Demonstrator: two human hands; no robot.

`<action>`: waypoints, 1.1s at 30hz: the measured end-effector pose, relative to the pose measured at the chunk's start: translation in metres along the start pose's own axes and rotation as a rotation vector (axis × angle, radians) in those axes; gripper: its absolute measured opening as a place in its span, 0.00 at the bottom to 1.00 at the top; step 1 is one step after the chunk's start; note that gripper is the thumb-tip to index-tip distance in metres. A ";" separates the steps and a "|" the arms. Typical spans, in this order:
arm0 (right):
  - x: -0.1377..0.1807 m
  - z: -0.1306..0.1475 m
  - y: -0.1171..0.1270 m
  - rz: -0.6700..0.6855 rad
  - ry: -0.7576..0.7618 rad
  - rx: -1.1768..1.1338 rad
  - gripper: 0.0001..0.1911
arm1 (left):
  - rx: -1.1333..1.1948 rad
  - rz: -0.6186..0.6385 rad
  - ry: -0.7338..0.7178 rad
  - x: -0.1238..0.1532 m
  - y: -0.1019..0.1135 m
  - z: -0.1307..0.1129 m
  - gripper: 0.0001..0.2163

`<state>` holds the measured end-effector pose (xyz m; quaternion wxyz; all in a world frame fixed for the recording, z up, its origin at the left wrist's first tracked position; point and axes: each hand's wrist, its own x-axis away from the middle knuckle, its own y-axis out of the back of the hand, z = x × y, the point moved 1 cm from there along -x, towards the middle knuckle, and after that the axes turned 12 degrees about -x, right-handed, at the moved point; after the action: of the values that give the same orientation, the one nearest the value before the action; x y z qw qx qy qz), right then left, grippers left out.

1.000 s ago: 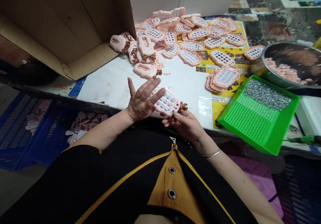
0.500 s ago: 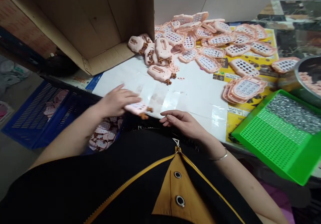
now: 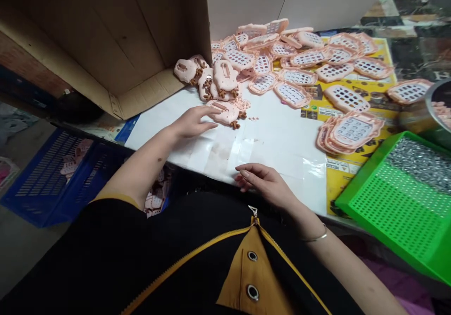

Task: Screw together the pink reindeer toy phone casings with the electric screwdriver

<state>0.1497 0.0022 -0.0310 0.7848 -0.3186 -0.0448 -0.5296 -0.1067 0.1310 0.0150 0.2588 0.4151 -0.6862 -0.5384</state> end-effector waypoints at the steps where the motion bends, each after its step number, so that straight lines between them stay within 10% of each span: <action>1: 0.000 0.000 0.001 -0.001 -0.002 -0.028 0.28 | -0.005 0.006 -0.042 -0.019 -0.004 0.000 0.24; 11: -0.013 0.009 -0.001 0.083 -0.099 -0.177 0.30 | -0.347 0.366 -0.103 -0.074 -0.001 0.007 0.40; 15: -0.001 0.041 0.015 -0.017 0.181 0.314 0.23 | -0.325 0.356 -0.140 -0.074 -0.003 0.015 0.42; 20: 0.020 0.101 0.091 -0.459 0.546 1.249 0.15 | -0.231 0.173 -0.101 -0.064 -0.001 0.023 0.44; 25: 0.024 0.115 0.149 -0.562 0.480 1.963 0.15 | 0.222 -0.125 0.174 -0.045 0.000 0.015 0.49; 33: 0.038 0.111 0.123 -0.630 0.576 2.028 0.19 | 1.177 -0.164 0.374 -0.017 -0.016 -0.041 0.38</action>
<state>0.3013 0.0617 0.0168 0.4931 0.6352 -0.3534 -0.4781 -0.0601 0.1225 0.0132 0.0604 0.6268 -0.7768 -0.0060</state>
